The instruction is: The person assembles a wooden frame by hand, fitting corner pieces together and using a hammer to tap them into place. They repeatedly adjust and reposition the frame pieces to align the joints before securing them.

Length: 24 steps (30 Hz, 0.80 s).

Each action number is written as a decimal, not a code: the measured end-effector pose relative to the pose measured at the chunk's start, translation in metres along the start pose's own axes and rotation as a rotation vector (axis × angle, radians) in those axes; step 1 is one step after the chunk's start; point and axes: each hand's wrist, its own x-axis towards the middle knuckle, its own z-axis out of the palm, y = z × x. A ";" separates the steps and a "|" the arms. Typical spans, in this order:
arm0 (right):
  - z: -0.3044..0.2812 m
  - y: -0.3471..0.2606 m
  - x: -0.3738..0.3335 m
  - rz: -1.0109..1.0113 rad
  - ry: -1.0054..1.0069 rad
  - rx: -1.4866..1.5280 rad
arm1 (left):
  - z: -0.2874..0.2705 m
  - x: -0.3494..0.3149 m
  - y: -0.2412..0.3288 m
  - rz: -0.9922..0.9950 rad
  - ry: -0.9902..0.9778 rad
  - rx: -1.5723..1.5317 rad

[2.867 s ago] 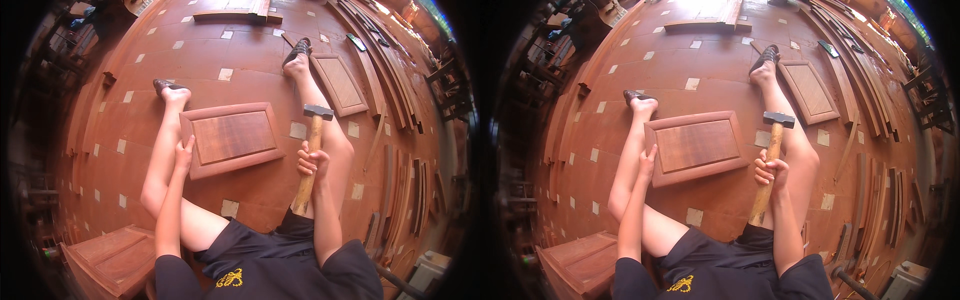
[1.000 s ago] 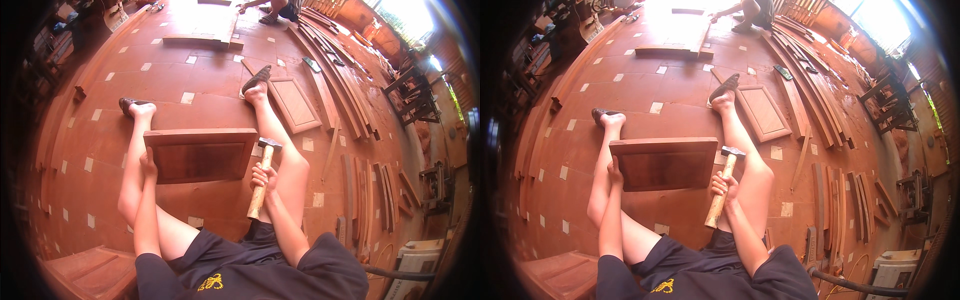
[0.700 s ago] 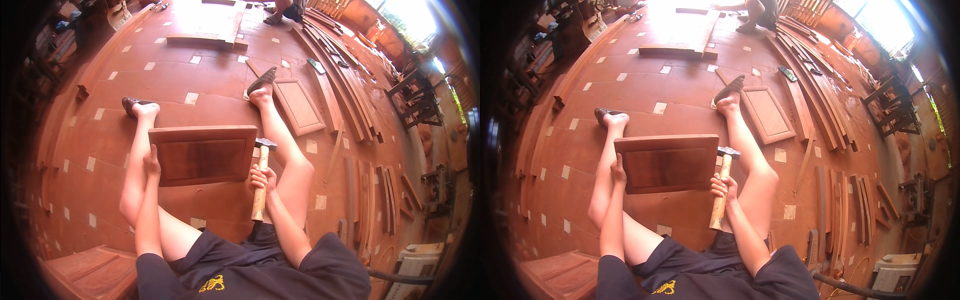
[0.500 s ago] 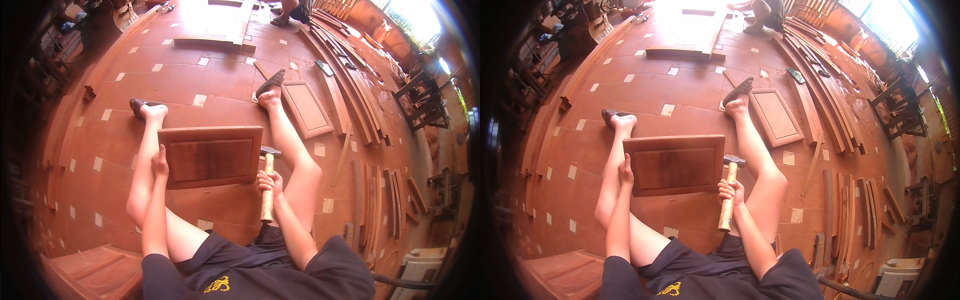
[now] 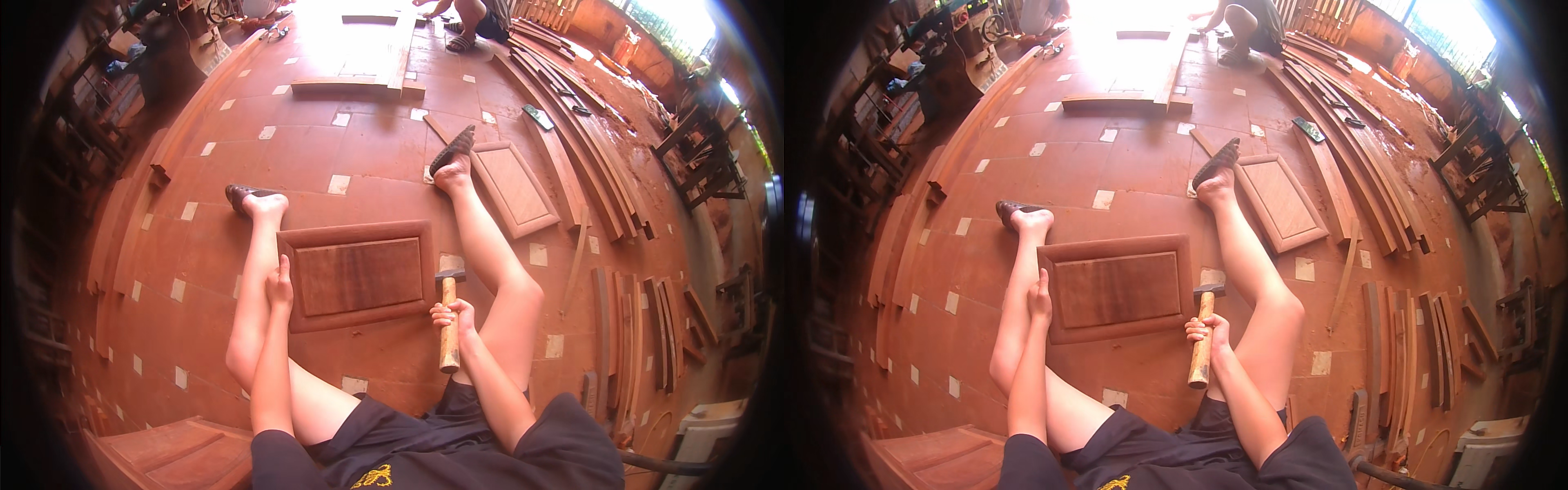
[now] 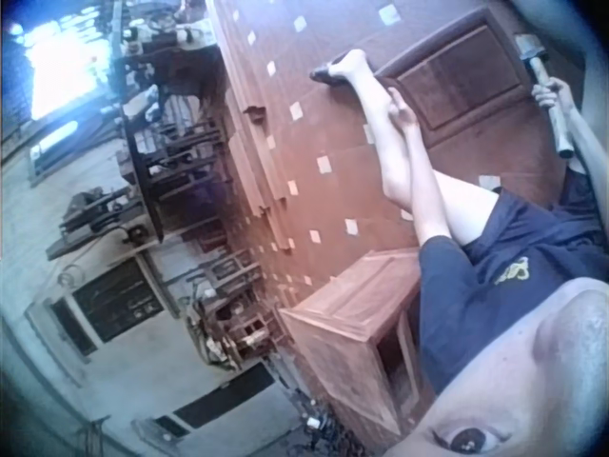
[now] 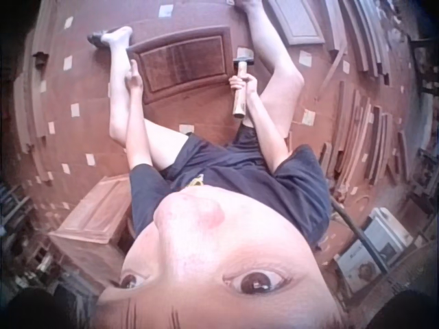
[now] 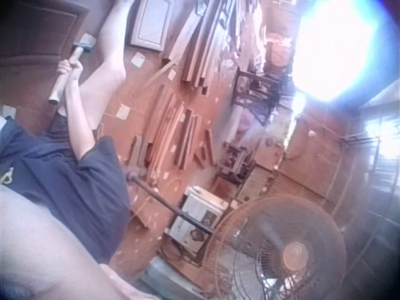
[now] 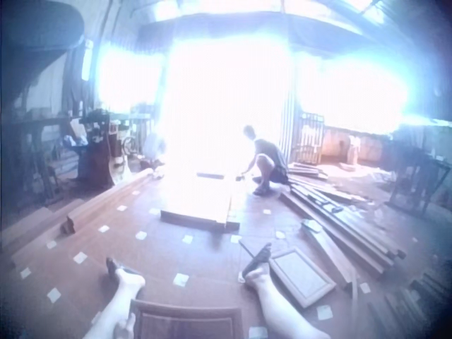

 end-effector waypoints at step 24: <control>0.014 -0.006 -0.001 -0.047 0.193 -0.084 | -0.002 0.011 0.000 -0.223 -0.037 0.180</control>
